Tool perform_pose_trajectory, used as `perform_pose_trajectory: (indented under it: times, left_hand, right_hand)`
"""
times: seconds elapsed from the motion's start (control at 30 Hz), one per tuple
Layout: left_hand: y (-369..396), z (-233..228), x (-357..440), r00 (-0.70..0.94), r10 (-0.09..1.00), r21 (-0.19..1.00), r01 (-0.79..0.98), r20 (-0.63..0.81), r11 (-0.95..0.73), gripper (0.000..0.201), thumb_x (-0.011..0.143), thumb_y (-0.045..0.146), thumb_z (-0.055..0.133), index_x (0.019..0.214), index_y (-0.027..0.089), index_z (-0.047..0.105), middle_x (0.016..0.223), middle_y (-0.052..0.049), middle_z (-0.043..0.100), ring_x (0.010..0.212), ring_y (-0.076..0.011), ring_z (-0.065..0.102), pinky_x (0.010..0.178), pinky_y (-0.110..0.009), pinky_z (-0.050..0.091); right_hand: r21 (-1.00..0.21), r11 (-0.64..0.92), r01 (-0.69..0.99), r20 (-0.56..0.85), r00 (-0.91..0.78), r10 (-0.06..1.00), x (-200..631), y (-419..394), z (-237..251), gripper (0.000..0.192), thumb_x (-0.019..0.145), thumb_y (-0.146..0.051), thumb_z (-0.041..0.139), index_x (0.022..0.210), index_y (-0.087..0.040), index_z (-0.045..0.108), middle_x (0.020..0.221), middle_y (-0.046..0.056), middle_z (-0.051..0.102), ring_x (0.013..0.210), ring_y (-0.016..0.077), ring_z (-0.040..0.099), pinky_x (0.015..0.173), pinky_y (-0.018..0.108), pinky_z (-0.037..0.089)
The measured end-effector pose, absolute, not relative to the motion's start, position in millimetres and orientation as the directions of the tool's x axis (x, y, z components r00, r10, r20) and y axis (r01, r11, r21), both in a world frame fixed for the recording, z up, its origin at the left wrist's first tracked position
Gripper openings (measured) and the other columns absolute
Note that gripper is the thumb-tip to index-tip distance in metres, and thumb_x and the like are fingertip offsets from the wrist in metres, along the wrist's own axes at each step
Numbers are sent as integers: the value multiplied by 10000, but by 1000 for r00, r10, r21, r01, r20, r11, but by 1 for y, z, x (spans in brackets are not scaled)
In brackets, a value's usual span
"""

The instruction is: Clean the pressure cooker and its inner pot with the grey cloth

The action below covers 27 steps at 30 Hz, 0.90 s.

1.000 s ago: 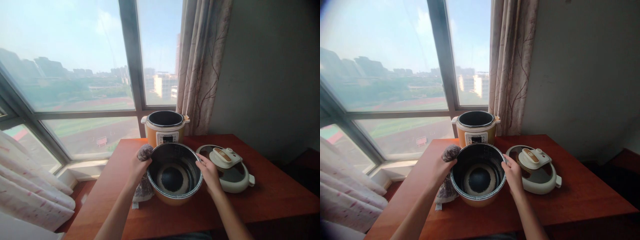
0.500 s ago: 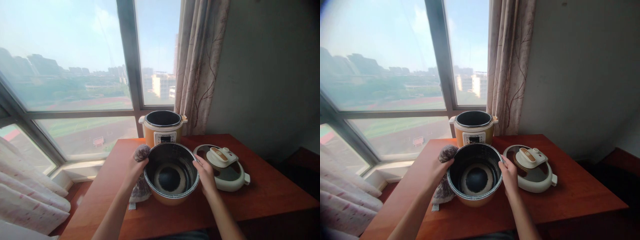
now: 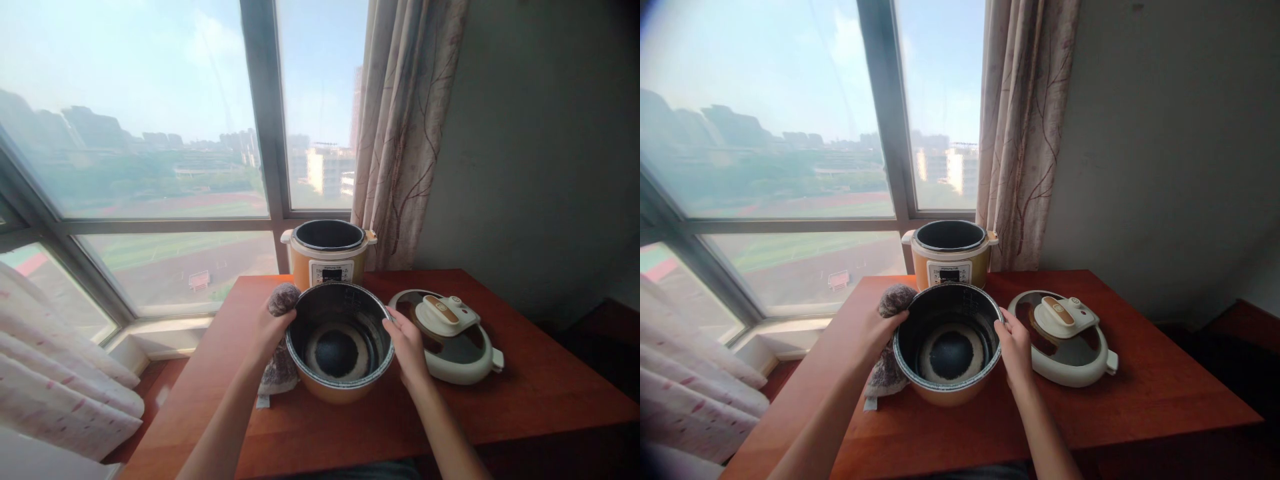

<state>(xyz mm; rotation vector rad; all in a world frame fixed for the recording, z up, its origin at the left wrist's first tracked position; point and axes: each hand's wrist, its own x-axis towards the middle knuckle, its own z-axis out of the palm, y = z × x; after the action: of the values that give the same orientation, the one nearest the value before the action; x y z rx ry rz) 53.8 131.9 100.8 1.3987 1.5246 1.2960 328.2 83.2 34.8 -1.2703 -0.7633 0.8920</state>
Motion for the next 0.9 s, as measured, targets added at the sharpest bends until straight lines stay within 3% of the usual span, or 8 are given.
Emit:
perform_pose_trajectory:
  times: [0.17,0.3,0.57,0.9]
  left_hand:
    - [137,92,52,-207,966,954,283,155,-93,350,634,307,728,945,147,745,925,-78,785,927,-320,722,842,-412,564]
    - [139,86,49,-229,955,938,329,190,-108,355,664,338,716,969,159,742,925,-67,782,942,-320,723,833,-399,553]
    - [138,83,43,-221,941,893,427,255,-142,388,716,393,703,1040,184,744,1028,-78,786,1032,-336,712,878,-400,530]
    - [128,92,40,-202,929,842,513,310,-169,315,751,395,671,987,203,750,967,-64,790,993,-333,711,835,-374,523]
  right_hand:
    - [-987,66,-146,-7,450,893,327,85,38,646,707,-433,751,1275,-130,698,783,51,771,855,296,720,827,387,547]
    - [-982,79,-170,-2,429,903,323,89,43,616,712,-420,750,1254,-132,704,893,80,791,914,302,723,868,395,540]
    - [-976,92,-198,8,390,921,322,92,45,536,699,-424,773,1159,-152,745,997,100,794,962,308,725,906,398,530]
    - [-976,63,-210,-11,336,942,323,86,51,514,693,-461,778,1116,-170,752,996,105,792,977,326,721,906,428,531]
